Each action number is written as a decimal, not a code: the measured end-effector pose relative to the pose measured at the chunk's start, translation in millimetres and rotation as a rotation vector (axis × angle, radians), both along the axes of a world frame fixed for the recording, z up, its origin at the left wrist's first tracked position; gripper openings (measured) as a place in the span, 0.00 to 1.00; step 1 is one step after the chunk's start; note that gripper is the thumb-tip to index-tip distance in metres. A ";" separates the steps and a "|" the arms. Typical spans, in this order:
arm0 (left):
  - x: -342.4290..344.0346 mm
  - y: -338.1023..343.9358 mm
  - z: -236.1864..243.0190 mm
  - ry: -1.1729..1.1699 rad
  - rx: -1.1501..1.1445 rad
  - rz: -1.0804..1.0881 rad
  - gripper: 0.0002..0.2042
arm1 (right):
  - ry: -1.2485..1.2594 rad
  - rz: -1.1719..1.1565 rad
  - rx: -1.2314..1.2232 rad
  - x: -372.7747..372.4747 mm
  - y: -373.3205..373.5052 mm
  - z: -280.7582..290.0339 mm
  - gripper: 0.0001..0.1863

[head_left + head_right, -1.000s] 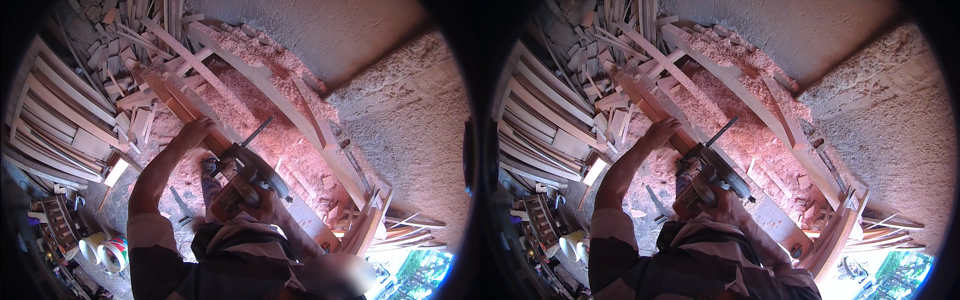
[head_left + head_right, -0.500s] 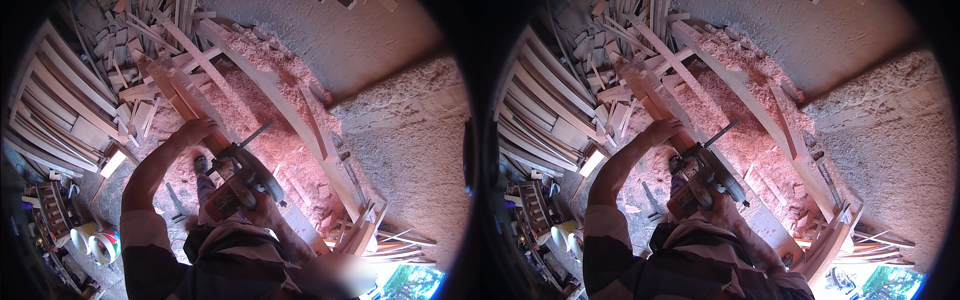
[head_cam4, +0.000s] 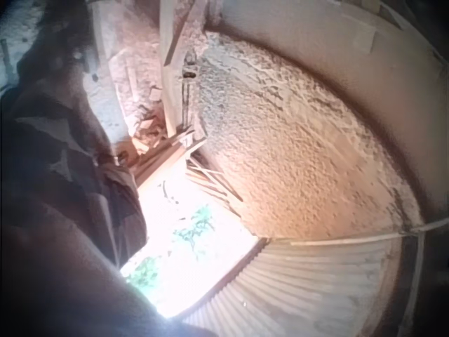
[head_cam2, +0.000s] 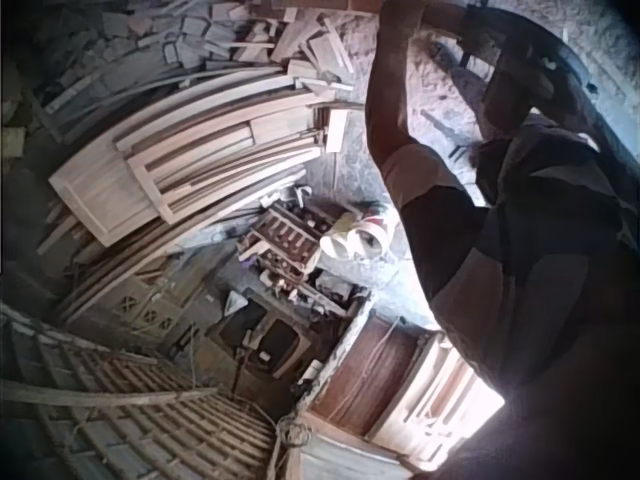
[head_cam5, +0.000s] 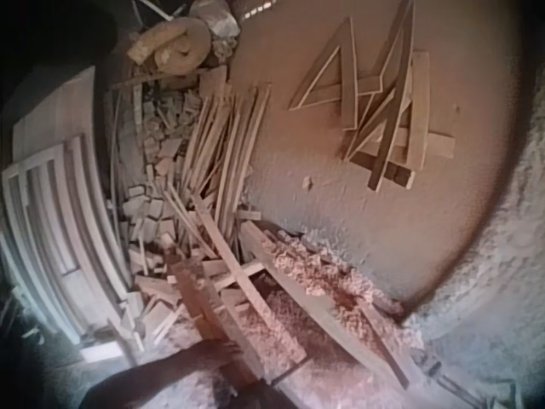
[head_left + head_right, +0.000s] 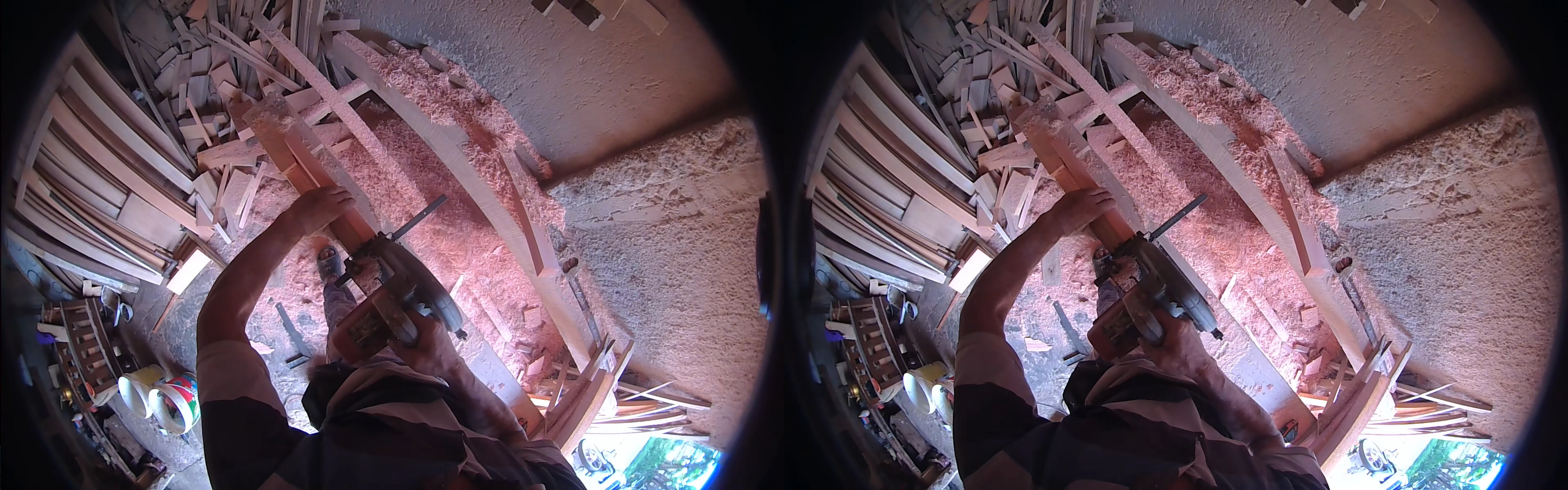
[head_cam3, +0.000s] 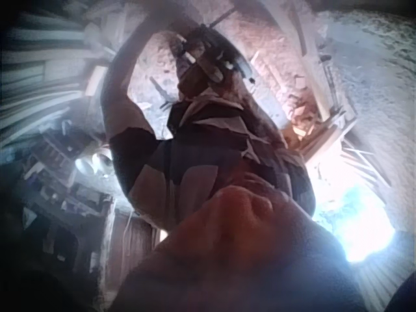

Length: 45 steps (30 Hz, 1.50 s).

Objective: The person uses a circular saw to cut a long wooden plank into smaller pieces. They repeatedly position the plank, cut it, and move the cut pieces aside while sawdust accumulates on the floor.

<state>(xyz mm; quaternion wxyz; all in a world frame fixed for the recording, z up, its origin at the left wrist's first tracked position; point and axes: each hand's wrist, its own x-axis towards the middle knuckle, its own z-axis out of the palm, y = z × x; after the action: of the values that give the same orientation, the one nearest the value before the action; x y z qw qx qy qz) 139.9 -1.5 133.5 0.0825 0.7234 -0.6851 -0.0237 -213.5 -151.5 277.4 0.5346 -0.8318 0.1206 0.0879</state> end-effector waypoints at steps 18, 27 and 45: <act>47.4 11.3 10.5 -0.051 -0.075 0.102 0.21 | 0.061 0.007 0.010 64.4 8.6 6.1 0.27; 59.4 13.2 21.3 0.000 -0.091 0.086 0.23 | -0.051 -0.031 0.021 78.0 11.6 12.1 0.27; 95.4 21.7 13.6 0.020 0.018 0.119 0.27 | 0.047 -0.025 0.001 122.4 22.4 8.6 0.28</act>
<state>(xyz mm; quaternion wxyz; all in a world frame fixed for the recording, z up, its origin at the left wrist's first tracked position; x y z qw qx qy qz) 235.3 20.2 147.1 0.0843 0.7631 -0.6399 -0.0321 -91.2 -129.0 286.1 0.5330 -0.8277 0.1434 0.1009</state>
